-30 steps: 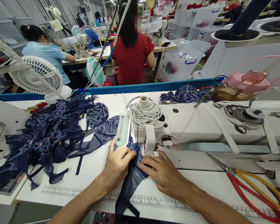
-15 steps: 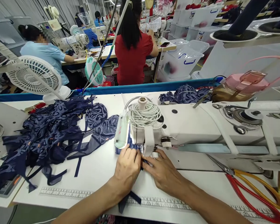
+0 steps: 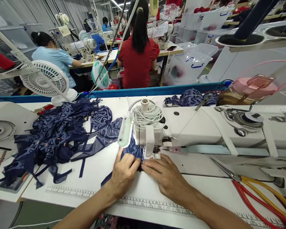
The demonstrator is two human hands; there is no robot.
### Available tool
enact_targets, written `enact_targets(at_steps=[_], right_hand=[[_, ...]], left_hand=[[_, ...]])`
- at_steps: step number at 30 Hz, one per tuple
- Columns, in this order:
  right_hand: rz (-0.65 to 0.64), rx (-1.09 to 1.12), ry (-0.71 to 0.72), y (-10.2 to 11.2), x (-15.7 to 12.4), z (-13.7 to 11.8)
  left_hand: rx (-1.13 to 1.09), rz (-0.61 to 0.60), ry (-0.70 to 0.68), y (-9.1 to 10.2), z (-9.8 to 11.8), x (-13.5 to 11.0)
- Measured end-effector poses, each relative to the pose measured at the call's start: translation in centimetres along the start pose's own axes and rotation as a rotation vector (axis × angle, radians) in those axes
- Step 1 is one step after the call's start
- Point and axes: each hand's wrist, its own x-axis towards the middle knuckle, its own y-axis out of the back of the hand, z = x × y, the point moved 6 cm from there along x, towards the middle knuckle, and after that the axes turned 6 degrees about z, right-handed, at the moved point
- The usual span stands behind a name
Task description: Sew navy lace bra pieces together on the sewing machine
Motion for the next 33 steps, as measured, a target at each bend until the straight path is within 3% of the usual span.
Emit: enact_targets(at_steps=[7, 14, 20, 24, 33], right_hand=[[0.026, 0.003, 0.005, 0.1, -0.2, 0.3], [0.03, -0.089, 0.01, -0.7, -0.2, 0.7], [0.024, -0.104, 0.018, -0.8, -0.3, 0.4], [-0.002, -0.14, 0.021, -1.0, -0.4, 0.0], [0.007, -0.098, -0.003, -0.9, 0.0, 0.5]], left_hand=[[-0.04, -0.03, -0.101, -0.1, 0.0, -0.3], [-0.072, -0.03, -0.144, -1.1, -1.7, 1.0], [-0.028, -0.045, -0.021, -1.1, -1.0, 1.3], [-0.132, -0.004, 0.011, -0.7, -1.1, 0.7], [-0.073, -0.072, -0.098, -1.8, -1.6, 0.7]])
